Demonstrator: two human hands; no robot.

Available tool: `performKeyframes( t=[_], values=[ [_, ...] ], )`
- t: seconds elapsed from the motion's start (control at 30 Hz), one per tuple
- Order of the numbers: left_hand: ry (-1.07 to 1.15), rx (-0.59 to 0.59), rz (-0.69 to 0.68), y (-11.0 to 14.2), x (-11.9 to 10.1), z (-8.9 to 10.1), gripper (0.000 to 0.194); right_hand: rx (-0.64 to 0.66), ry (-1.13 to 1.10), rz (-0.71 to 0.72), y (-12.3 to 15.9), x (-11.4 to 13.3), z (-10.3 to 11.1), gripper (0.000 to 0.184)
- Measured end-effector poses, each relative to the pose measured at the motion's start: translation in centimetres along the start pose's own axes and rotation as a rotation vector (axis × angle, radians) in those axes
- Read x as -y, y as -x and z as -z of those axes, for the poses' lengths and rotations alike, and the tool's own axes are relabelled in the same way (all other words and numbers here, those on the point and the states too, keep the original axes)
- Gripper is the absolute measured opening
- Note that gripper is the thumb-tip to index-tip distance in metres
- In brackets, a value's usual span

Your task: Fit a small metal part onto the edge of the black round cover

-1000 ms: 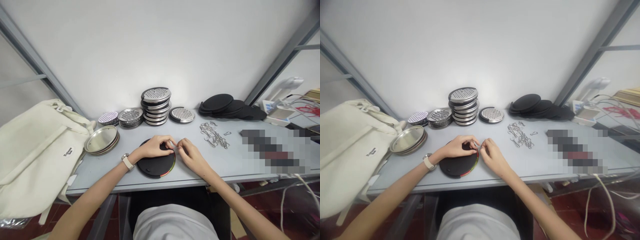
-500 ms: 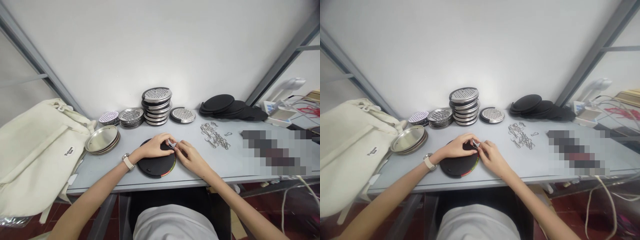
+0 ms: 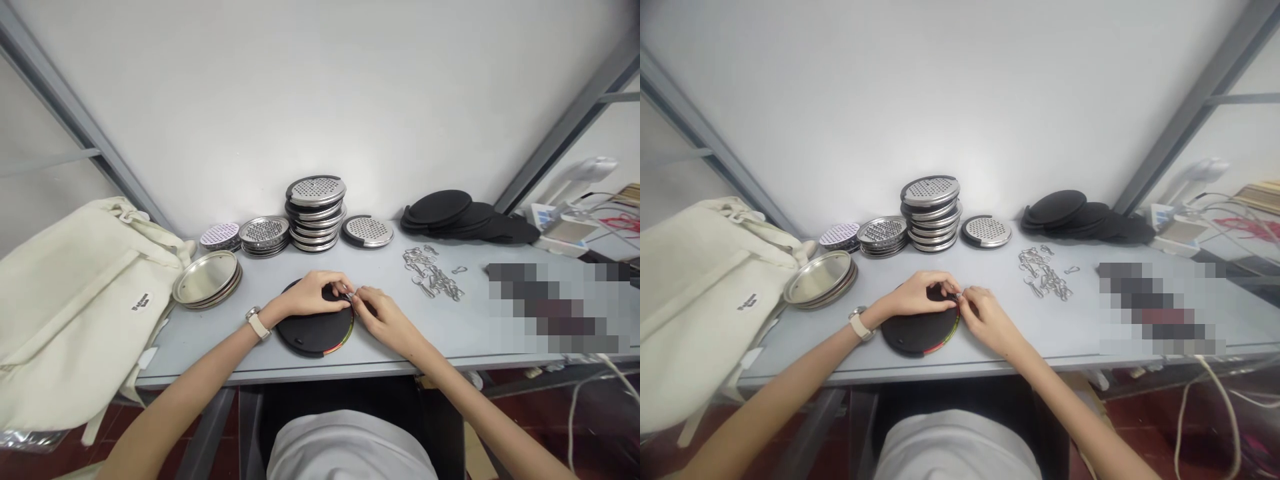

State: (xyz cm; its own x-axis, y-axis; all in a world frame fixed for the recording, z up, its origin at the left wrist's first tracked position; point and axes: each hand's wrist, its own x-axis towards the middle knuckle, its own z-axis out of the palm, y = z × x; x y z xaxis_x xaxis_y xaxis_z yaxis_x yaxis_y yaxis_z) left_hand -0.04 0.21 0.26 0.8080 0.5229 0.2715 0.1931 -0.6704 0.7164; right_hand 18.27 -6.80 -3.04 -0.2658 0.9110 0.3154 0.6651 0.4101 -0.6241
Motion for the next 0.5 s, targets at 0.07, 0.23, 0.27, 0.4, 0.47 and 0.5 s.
performKeyframes(
  t=[0.07, 0.23, 0.27, 0.4, 0.47, 0.5],
  values=[
    [0.008, 0.008, -0.001, 0.02, -0.05, 0.04, 0.021, -0.012, 0.004, 0.001, 0.04, 0.05, -0.01, 0.027],
    [0.019, 0.017, -0.008, -0.02, -0.02, 0.09, 0.021, -0.007, -0.003, 0.011, 0.1, 0.1, 0.01, 0.02],
    [0.021, 0.018, -0.007, -0.03, 0.01, 0.08, 0.021, -0.002, -0.008, 0.008, 0.11, 0.12, 0.0, 0.02],
    [0.013, 0.02, 0.0, -0.03, 0.04, 0.0, 0.02, -0.026, -0.021, -0.029, 0.17, 0.11, -0.06, 0.022],
    [0.004, 0.021, 0.002, -0.02, 0.0, 0.0, 0.02, -0.054, -0.025, -0.053, 0.17, 0.08, -0.06, 0.024],
    [0.001, 0.022, 0.001, -0.02, -0.04, 0.01, 0.02, -0.062, -0.025, -0.057, 0.16, 0.06, -0.05, 0.024]
  ],
)
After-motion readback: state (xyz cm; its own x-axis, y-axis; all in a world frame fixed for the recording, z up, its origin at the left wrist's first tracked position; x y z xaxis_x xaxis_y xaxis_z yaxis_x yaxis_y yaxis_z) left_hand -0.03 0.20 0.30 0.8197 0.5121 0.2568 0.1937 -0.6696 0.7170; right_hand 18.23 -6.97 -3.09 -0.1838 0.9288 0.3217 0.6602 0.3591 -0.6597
